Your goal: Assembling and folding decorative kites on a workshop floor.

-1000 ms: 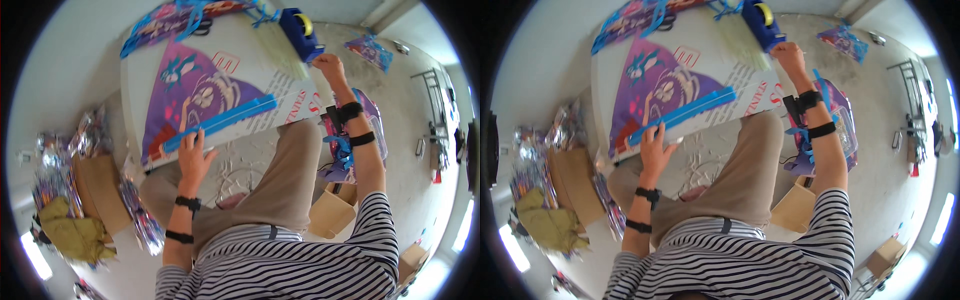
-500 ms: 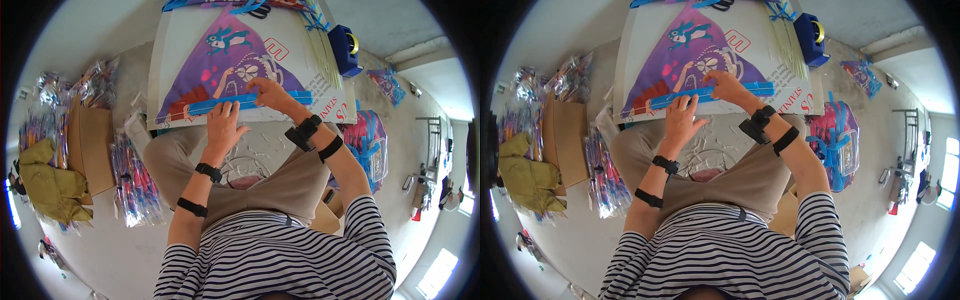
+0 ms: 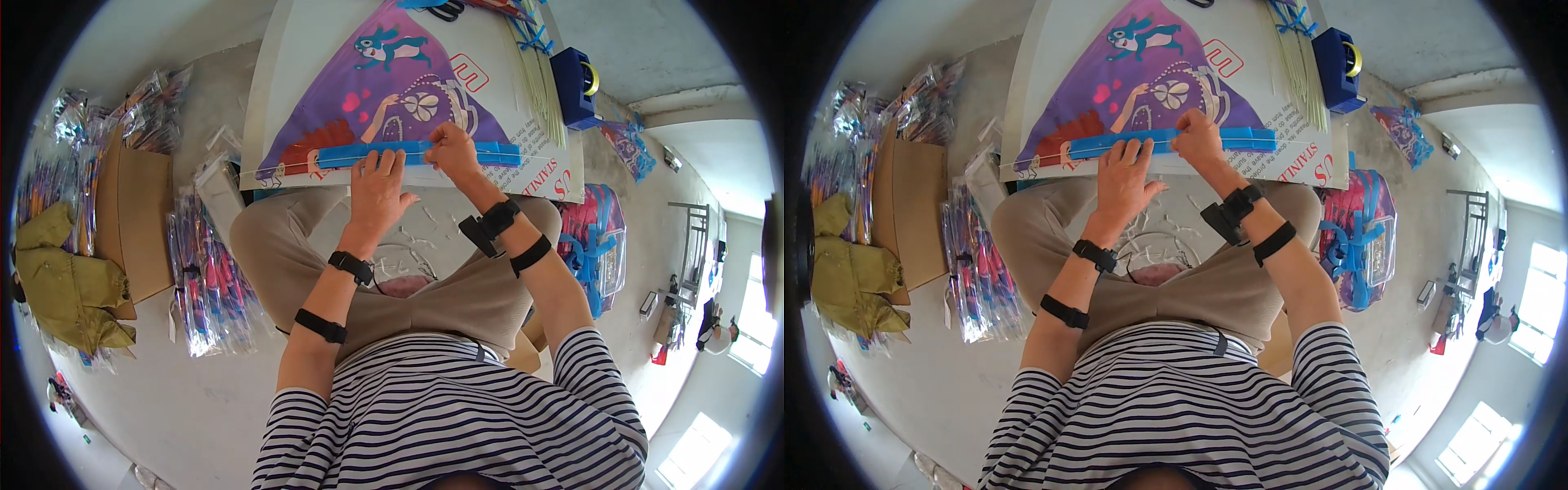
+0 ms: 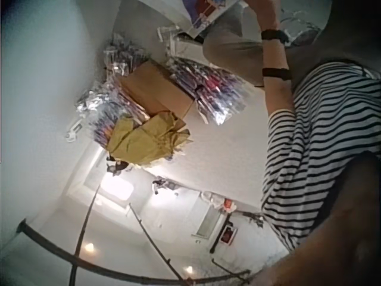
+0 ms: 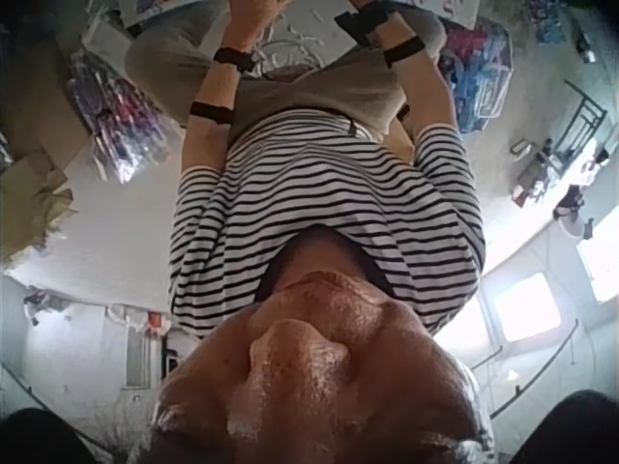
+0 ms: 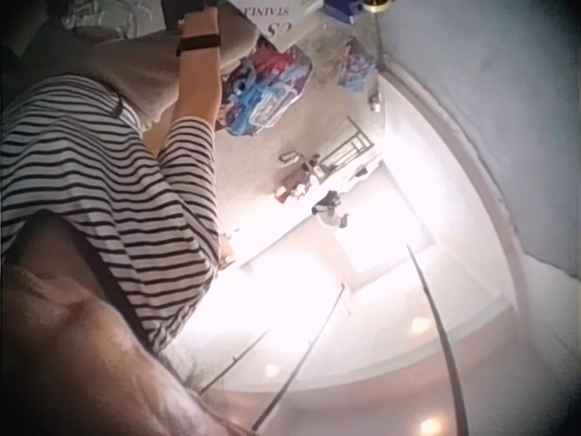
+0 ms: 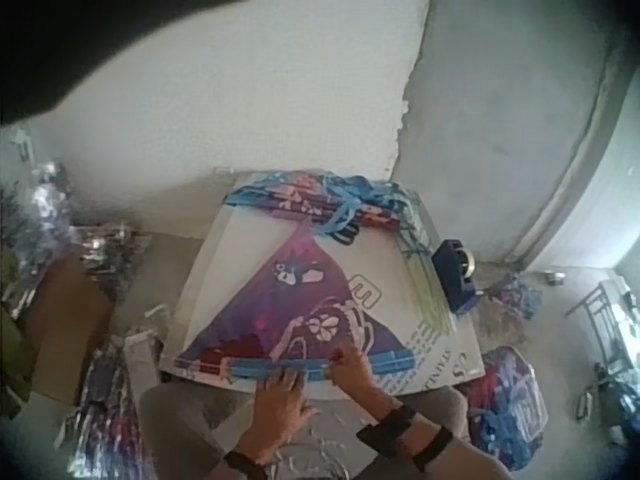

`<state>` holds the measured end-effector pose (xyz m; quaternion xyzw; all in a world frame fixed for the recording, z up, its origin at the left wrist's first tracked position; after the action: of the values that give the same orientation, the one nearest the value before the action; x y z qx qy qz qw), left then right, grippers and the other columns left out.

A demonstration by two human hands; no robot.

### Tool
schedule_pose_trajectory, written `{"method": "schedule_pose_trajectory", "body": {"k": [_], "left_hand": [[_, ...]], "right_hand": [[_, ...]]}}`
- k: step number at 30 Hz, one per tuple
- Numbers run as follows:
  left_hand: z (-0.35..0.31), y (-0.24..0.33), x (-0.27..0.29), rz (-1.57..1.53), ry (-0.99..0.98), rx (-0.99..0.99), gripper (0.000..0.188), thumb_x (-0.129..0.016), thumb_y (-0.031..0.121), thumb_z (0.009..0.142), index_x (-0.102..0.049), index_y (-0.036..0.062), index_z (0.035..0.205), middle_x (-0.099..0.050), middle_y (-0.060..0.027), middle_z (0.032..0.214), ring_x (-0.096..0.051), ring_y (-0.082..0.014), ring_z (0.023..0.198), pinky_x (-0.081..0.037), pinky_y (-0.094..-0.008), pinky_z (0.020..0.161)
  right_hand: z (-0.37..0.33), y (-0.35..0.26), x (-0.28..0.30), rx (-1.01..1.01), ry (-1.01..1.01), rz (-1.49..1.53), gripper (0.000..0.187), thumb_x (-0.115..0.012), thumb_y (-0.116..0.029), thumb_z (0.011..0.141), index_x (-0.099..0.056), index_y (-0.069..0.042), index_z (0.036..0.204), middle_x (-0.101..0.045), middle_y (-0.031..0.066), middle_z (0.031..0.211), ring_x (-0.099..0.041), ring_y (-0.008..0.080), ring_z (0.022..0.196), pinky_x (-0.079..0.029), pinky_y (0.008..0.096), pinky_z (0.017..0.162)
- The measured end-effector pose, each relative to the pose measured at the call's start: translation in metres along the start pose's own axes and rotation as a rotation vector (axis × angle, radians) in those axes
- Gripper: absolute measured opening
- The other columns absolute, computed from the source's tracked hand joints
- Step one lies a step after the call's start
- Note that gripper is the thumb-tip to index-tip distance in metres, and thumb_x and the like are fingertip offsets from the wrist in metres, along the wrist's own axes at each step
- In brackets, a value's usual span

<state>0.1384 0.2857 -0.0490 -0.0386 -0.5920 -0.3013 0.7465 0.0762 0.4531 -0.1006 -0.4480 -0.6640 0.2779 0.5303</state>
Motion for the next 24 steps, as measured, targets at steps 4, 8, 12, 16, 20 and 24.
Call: {"method": "schedule_pose_trajectory", "body": {"k": [4, 8, 12, 16, 20, 24], "left_hand": [[0.0001, -0.0005, -0.0007, 0.011, -0.01, 0.002, 0.089, -0.092, 0.042, 0.06, -0.059, 0.0047, 0.133, -0.054, -0.0053, 0.117, -0.052, -0.0257, 0.116, -0.042, -0.0441, 0.097], [-0.0001, -0.0025, -0.0059, -0.027, -0.074, 0.024, 0.088, -0.091, 0.041, 0.064, -0.057, 0.0047, 0.137, -0.055, -0.0094, 0.123, -0.052, -0.0303, 0.119, -0.042, -0.0467, 0.098], [0.0004, -0.0009, -0.0024, 0.0, -0.026, 0.007, 0.089, -0.092, 0.041, 0.059, -0.059, 0.0044, 0.133, -0.054, -0.0058, 0.117, -0.052, -0.0266, 0.117, -0.042, -0.0456, 0.097], [-0.0003, -0.0011, -0.0029, -0.012, -0.037, 0.008, 0.089, -0.092, 0.041, 0.061, -0.058, 0.0043, 0.135, -0.055, -0.008, 0.12, -0.052, -0.029, 0.118, -0.043, -0.0463, 0.098], [-0.0004, -0.0022, -0.005, -0.02, -0.073, 0.017, 0.089, -0.091, 0.041, 0.064, -0.057, 0.0045, 0.138, -0.055, -0.0101, 0.124, -0.052, -0.0309, 0.12, -0.043, -0.0472, 0.1], [0.0001, -0.0016, -0.0059, -0.024, -0.093, 0.023, 0.09, -0.091, 0.041, 0.064, -0.056, 0.0046, 0.138, -0.056, -0.0104, 0.124, -0.052, -0.031, 0.12, -0.043, -0.0474, 0.1]], "right_hand": [[-0.0032, 0.0059, -0.0036, -0.088, 0.021, 0.039, 0.032, -0.078, 0.002, 0.07, -0.063, 0.0, 0.099, -0.071, 0.0112, 0.077, -0.069, 0.0188, 0.058, -0.053, 0.0341, 0.055], [-0.0042, -0.0015, -0.0039, -0.016, 0.018, -0.003, 0.025, -0.07, 0.003, 0.077, -0.059, 0.001, 0.099, -0.072, 0.0114, 0.071, -0.064, 0.0137, 0.053, -0.045, 0.0298, 0.045], [-0.0038, -0.0019, -0.0049, -0.048, 0.003, -0.055, 0.025, -0.07, 0.003, 0.077, -0.059, 0.001, 0.099, -0.072, 0.0115, 0.071, -0.065, 0.0145, 0.053, -0.046, 0.0295, 0.045], [-0.0028, -0.0012, -0.0048, -0.08, 0.022, -0.099, 0.026, -0.071, 0.003, 0.075, -0.059, 0.001, 0.098, -0.071, 0.0111, 0.07, -0.067, 0.0156, 0.053, -0.046, 0.0302, 0.043], [-0.0018, 0.0036, -0.0046, -0.141, 0.011, -0.101, 0.033, -0.079, -0.002, 0.068, -0.065, -0.004, 0.099, -0.072, 0.0084, 0.074, -0.071, 0.0195, 0.059, -0.053, 0.0353, 0.057], [0.0005, 0.0025, -0.0043, -0.134, 0.02, -0.117, 0.032, -0.079, -0.003, 0.069, -0.065, -0.005, 0.098, -0.072, 0.0083, 0.075, -0.071, 0.0196, 0.059, -0.053, 0.0352, 0.058]]}}
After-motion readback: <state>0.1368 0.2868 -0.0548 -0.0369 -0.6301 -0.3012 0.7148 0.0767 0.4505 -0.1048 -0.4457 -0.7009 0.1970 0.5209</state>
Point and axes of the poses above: each hand's wrist, its own z-axis towards the middle knuckle, its own x-axis out of the back of the hand, y = z × x, the point moved 8 cm from there along z, towards the middle knuckle
